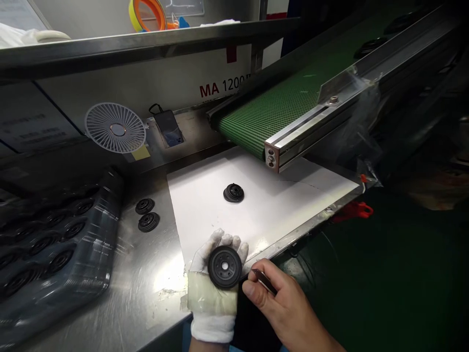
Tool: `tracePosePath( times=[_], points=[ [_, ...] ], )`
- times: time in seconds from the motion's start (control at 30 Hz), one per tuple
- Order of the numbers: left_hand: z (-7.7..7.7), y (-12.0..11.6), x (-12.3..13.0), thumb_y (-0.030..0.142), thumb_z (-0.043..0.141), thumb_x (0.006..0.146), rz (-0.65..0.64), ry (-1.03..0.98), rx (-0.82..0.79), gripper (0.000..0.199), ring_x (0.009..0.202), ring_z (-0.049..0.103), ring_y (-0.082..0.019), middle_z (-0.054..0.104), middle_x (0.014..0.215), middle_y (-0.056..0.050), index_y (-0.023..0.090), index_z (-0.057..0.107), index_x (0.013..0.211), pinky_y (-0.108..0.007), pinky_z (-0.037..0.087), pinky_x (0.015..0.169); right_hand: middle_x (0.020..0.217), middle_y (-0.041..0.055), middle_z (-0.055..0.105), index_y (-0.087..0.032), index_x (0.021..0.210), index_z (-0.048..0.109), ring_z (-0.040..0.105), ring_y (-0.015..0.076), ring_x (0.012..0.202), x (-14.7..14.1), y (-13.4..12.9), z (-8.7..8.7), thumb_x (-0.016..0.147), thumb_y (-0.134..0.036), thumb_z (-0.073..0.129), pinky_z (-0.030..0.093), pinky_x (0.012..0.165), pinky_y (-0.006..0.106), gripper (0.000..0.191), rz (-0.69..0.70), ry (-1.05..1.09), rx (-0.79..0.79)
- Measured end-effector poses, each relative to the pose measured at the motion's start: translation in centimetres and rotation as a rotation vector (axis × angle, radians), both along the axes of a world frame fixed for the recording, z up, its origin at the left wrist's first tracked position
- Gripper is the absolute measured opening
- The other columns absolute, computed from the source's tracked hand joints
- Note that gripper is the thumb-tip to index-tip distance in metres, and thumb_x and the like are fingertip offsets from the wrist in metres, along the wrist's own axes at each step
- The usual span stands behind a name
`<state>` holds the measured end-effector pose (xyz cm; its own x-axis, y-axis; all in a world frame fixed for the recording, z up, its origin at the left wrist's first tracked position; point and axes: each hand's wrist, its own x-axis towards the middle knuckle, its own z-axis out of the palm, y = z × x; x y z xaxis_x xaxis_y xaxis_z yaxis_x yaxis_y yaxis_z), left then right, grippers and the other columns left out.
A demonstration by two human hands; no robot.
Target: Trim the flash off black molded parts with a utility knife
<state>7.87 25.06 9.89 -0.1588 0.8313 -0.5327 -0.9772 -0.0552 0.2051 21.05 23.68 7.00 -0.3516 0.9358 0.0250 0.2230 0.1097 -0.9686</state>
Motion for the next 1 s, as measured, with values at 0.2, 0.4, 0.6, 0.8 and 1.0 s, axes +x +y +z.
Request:
tracePosePath(
  times=[0.2,0.4,0.6,0.8,1.0],
  points=[
    [-0.4,-0.1,0.0,0.016,0.059,0.076,-0.012,0.031,-0.007,0.016,0.074,0.063,-0.022,0.065,0.074,-0.007,0.013,0.069,0.088,-0.045,0.052,0.081,0.063,-0.0069,0.039,-0.022,0.080,0.050,0.036,0.0094,0.057,-0.8,0.0,-0.4,0.082,-0.039,0.060,0.032,0.050,0.017,0.021,-0.001,-0.094,0.006],
    [0.0,-0.7,-1.1,0.024,0.060,0.078,-0.033,0.102,0.009,0.019,0.072,0.062,-0.021,0.063,0.074,-0.007,0.012,0.068,0.090,-0.040,0.054,0.072,0.068,-0.0048,0.048,-0.025,0.094,0.055,0.047,0.0117,0.060,0.3,0.2,-0.5,0.085,-0.037,0.056,0.041,0.054,0.019,0.015,0.020,-0.244,0.094],
    [1.0,-1.6,-5.1,0.027,0.060,0.076,0.089,0.451,0.012,0.024,0.082,0.062,-0.022,0.064,0.084,-0.007,0.014,0.066,0.094,-0.044,0.051,0.082,0.127,0.0024,0.052,-0.033,0.130,0.047,0.053,0.0193,0.112,4.5,3.7,-0.1,0.095,-0.043,0.037,0.041,0.098,0.031,0.037,-0.093,-0.250,0.266],
    [-1.2,0.1,-12.9,0.034,0.053,0.082,-0.071,2.136,-0.051,0.027,0.107,0.053,-0.024,0.062,0.110,-0.005,0.023,0.063,0.104,-0.042,0.035,0.100,0.101,0.0034,0.065,-0.031,0.128,0.053,0.063,0.0173,0.088,7.5,5.7,0.6,0.092,-0.049,0.043,0.052,0.077,0.023,0.042,-0.166,-0.182,0.296],
    [0.0,3.9,-16.3,0.033,0.040,0.087,-0.314,2.757,-0.014,0.028,0.088,0.057,-0.025,0.062,0.088,-0.010,0.020,0.064,0.079,-0.040,0.040,0.086,0.073,0.0004,0.064,-0.026,0.132,0.050,0.061,0.0151,0.067,8.9,5.4,-0.4,0.090,-0.052,0.042,0.051,0.066,0.021,0.050,-0.206,-0.128,0.205]
  ],
)
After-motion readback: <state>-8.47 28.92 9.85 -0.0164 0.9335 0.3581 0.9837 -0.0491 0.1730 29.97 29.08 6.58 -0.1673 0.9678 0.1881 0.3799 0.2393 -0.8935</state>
